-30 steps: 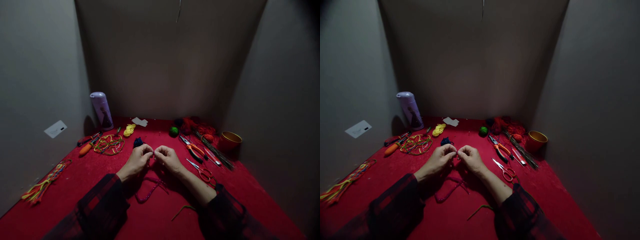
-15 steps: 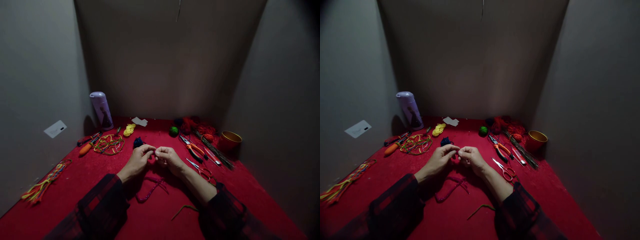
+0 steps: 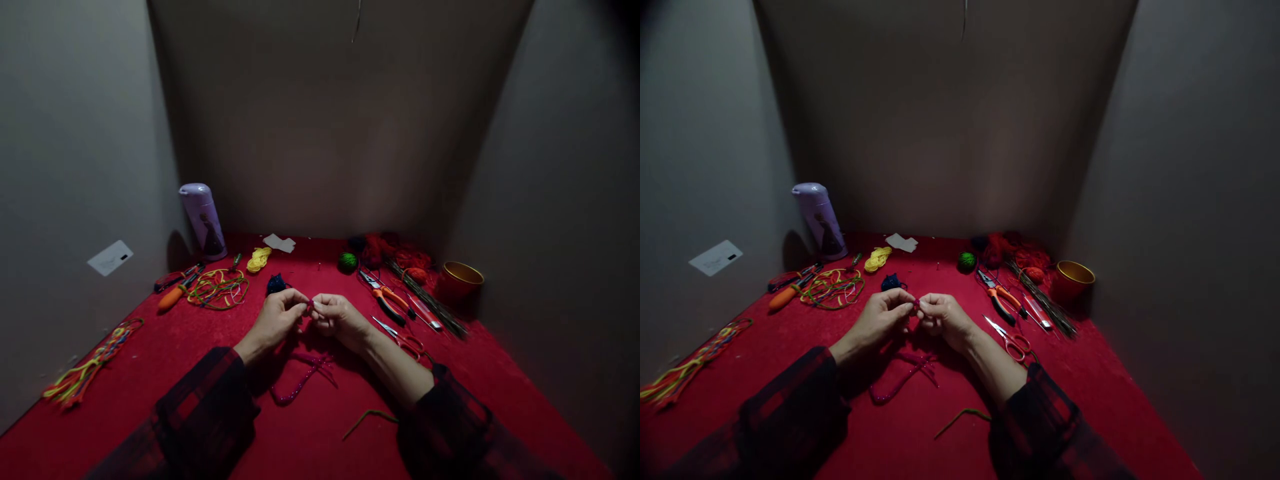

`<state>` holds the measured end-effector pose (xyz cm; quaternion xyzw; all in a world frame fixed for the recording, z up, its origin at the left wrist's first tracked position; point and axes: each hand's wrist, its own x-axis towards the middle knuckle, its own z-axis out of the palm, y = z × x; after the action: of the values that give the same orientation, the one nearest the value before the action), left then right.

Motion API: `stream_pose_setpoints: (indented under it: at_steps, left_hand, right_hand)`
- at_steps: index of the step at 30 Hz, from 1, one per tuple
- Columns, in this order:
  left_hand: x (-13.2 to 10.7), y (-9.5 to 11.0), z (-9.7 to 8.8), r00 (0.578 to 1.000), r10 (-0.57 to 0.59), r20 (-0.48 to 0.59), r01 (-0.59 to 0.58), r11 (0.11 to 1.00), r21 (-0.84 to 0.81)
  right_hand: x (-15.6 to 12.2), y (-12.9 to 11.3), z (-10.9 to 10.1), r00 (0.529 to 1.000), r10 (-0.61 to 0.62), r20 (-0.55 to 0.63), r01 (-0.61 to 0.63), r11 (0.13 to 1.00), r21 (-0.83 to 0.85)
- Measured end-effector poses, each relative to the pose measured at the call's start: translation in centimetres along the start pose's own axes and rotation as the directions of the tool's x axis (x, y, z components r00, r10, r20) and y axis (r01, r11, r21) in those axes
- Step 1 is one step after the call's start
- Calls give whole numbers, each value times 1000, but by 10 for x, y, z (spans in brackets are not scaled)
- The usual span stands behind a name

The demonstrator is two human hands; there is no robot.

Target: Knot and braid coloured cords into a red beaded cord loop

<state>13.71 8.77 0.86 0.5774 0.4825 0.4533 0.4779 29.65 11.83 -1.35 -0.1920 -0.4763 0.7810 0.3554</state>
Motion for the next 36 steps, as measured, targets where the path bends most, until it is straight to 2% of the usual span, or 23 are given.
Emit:
stream_pose_setpoints:
  at_steps: [4, 8, 12, 20, 26, 30, 36]
  left_hand:
    - [-2, 4, 0, 1000, 11, -19, -10, 1000, 9]
    - [-5, 11, -1, 995, 80, -63, -77, 996, 39]
    - [-6, 12, -1, 993, 107, -41, -103, 989, 103]
    - [-5, 11, 1, 999, 10, -34, -10, 1000, -20]
    - [-4, 10, 0, 998, 11, -62, -13, 999, -31]
    - [-5, 12, -1, 996, 67, -63, -68, 998, -15]
    - [-5, 11, 1, 990, 133, -57, -127, 987, 94]
  right_hand:
    - [1, 0, -1, 1000, 11, 0, -11, 1000, 27]
    - [0, -1, 0, 1000, 9, 0, -9, 1000, 16]
    - [0, -2, 1, 1000, 21, -11, -21, 1000, 2]
    - [0, -1, -1, 999, 27, 43, -29, 998, 56]
    - [-1, -2, 1, 998, 36, 53, -44, 988, 146]
    - [-2, -3, 2, 999, 41, 24, -44, 986, 158]
    - [-1, -2, 3, 999, 40, 15, -42, 994, 100]
